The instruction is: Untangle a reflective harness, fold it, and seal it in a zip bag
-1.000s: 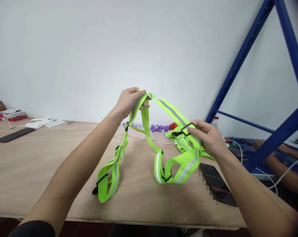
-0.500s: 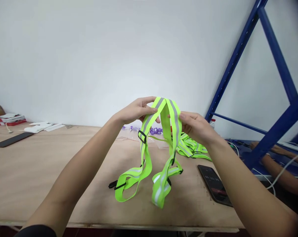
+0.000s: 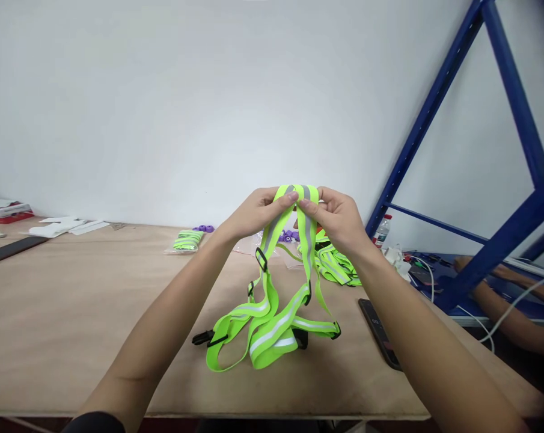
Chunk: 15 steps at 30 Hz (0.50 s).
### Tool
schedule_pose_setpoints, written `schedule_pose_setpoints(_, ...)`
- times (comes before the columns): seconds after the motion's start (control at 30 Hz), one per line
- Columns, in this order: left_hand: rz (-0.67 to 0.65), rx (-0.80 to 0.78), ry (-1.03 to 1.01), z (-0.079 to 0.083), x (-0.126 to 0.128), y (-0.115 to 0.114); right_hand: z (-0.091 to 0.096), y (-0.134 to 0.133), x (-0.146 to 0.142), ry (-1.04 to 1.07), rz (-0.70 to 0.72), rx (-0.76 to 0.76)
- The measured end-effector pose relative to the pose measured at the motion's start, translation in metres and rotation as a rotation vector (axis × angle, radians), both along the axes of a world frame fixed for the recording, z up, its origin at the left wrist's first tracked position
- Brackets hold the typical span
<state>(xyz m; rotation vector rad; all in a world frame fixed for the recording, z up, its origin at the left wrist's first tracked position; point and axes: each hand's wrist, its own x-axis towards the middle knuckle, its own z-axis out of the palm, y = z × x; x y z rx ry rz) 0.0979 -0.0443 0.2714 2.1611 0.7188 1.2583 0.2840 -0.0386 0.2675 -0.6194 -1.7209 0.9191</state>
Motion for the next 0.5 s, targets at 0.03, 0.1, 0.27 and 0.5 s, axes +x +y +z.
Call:
schedule_pose_setpoints(0.03, 0.029, 0.013, -0.023, -0.003, -0.001, 0.001, -0.008, -0.001, -0.001, 0.004, 0.019, -0.032)
schedule_pose_setpoints(0.1, 0.100, 0.044, -0.057, -0.009, -0.003, 0.000, -0.032, -0.006, -0.002, -0.007, 0.087, -0.113)
schedule_pose_setpoints(0.27, 0.123, 0.085, -0.115, -0.023, -0.014, -0.014, -0.110, -0.024, 0.002, -0.156, 0.289, -0.334)
schedule_pose_setpoints(0.5, 0.033, -0.111, -0.379, -0.038, -0.023, -0.019, -0.144, -0.036, 0.011, -0.169, -0.062, -0.339)
